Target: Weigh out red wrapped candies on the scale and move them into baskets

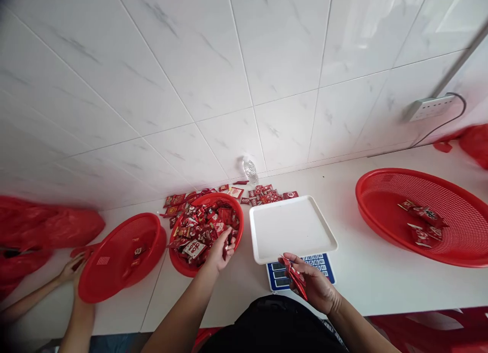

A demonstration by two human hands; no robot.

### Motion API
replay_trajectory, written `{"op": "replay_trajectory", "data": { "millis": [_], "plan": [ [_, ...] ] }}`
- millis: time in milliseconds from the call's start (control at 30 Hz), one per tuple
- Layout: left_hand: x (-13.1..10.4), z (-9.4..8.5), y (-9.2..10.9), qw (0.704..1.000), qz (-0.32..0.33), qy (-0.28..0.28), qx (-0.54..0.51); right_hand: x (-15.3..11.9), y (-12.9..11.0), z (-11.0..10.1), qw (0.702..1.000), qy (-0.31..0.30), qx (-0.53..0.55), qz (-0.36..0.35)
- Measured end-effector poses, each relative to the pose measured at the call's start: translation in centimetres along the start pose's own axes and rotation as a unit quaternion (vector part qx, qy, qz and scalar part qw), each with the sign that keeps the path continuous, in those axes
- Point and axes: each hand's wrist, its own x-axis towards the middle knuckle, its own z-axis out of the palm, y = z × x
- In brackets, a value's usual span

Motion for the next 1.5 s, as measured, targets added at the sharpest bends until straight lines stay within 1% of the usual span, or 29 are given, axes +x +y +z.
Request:
{"op": "replay_trajectory", "data": {
  "millis": [33, 100, 200, 300, 367, 433, 467, 567, 633, 700, 733, 800, 833, 867, 900, 933, 967, 1000, 1067, 1100, 1133, 1167, 1200, 1233, 1300, 1333, 1367, 1433, 1500],
  "plan": [
    [-0.5, -1.6, 0.6, 0.998, -0.025, 0.005, -0.055, 0.2, 0.4, 0.3, 1.000, 0.000, -0.004, 0.005],
    [-1.4, -4.6, 1.8, 0.985, -0.060, 0.019, -0.161, 0.6, 1.1, 0.8, 1.000, -0.002, -0.014, 0.015],
    [-2.2, -8.8, 4.0, 0.954, -0.056, 0.069, -0.287, 1.2, 2.0, 1.5, 0.999, -0.005, -0.024, 0.023],
    [-2.8, -12.8, 7.4, 0.930, 0.000, 0.129, -0.343, 1.6, 2.9, 1.9, 0.999, -0.005, -0.024, 0.028],
    [-3.3, -15.4, 10.4, 0.919, 0.061, 0.178, -0.345, 1.8, 3.4, 2.0, 0.999, -0.007, -0.021, 0.030],
    [-3.9, -17.8, 13.5, 0.901, 0.135, 0.240, -0.335, 1.8, 3.8, 2.1, 0.999, -0.010, -0.018, 0.030],
    [-4.2, -18.9, 15.0, 0.893, 0.156, 0.260, -0.332, 1.8, 4.0, 2.1, 0.999, -0.011, -0.016, 0.029],
    [-4.9, -21.6, 18.4, 0.874, 0.207, 0.301, -0.321, 1.8, 4.3, 2.0, 1.000, -0.005, -0.013, 0.023],
    [-4.8, -22.5, 19.6, 0.864, 0.236, 0.328, -0.300, 1.8, 4.5, 1.9, 1.000, 0.003, -0.011, 0.014],
    [-4.1, -22.1, 19.5, 0.871, 0.245, 0.329, -0.270, 1.7, 4.6, 2.0, 1.000, 0.008, -0.004, 0.006],
    [-3.5, -21.4, 19.0, 0.883, 0.240, 0.314, -0.252, 1.7, 4.6, 2.0, 1.000, 0.009, 0.000, 0.002],
    [-2.1, -19.0, 16.8, 0.921, 0.225, 0.259, -0.185, 1.8, 4.6, 2.2, 1.000, 0.010, 0.007, -0.004],
    [-1.5, -17.6, 15.3, 0.941, 0.217, 0.228, -0.126, 1.9, 4.5, 2.2, 1.000, 0.013, 0.008, -0.006],
    [-0.8, -16.1, 13.5, 0.959, 0.207, 0.191, -0.032, 2.1, 4.3, 2.2, 1.000, 0.017, 0.006, -0.010],
    [-0.3, -14.6, 11.7, 0.967, 0.188, 0.149, 0.087, 2.3, 4.1, 2.3, 1.000, 0.024, 0.002, -0.017],
    [0.2, -13.3, 9.8, 0.957, 0.174, 0.100, 0.211, 2.6, 3.7, 2.2, 0.999, 0.034, -0.003, -0.030],
    [0.5, -12.2, 8.0, 0.934, 0.160, 0.045, 0.318, 2.9, 3.3, 2.2, 0.998, 0.047, -0.011, -0.049],
    [0.8, -11.3, 6.4, 0.892, 0.150, -0.008, 0.426, 3.2, 2.8, 2.2, 0.995, 0.062, -0.022, -0.073],
    [1.3, -10.1, 4.0, 0.777, 0.126, -0.057, 0.614, 3.8, 1.6, 2.2, 0.987, 0.085, -0.050, -0.128],
    [1.6, -9.7, 3.2, 0.718, 0.113, -0.062, 0.684, 4.0, 1.1, 2.3, 0.982, 0.089, -0.067, -0.152],
    [1.9, -9.4, 2.6, 0.665, 0.101, -0.056, 0.737, 4.0, 0.6, 2.4, 0.977, 0.090, -0.085, -0.172],
    [2.2, -9.2, 2.2, 0.622, 0.093, -0.044, 0.776, 4.0, 0.1, 2.5, 0.973, 0.090, -0.103, -0.188],
    [2.4, -9.0, 2.0, 0.586, 0.092, -0.032, 0.805, 4.0, -0.2, 2.7, 0.968, 0.091, -0.121, -0.199],
    [2.7, -8.8, 1.8, 0.556, 0.095, -0.022, 0.825, 3.9, -0.5, 2.9, 0.963, 0.097, -0.138, -0.208],
    [3.1, -8.4, 1.8, 0.515, 0.112, -0.012, 0.850, 3.5, -0.7, 3.2, 0.954, 0.117, -0.169, -0.219],
    [3.3, -8.2, 1.8, 0.504, 0.123, -0.012, 0.855, 3.4, -0.7, 3.2, 0.950, 0.126, -0.182, -0.219],
    [3.4, -8.0, 1.9, 0.499, 0.134, -0.013, 0.856, 3.2, -0.7, 3.2, 0.948, 0.131, -0.190, -0.217],
    [3.5, -7.7, 2.2, 0.505, 0.153, -0.008, 0.849, 2.9, -0.6, 3.0, 0.949, 0.129, -0.197, -0.209],
    [3.4, -7.5, 3.0, 0.530, 0.164, 0.000, 0.832, 2.5, -0.5, 2.6, 0.952, 0.125, -0.196, -0.200]
  ]
}}
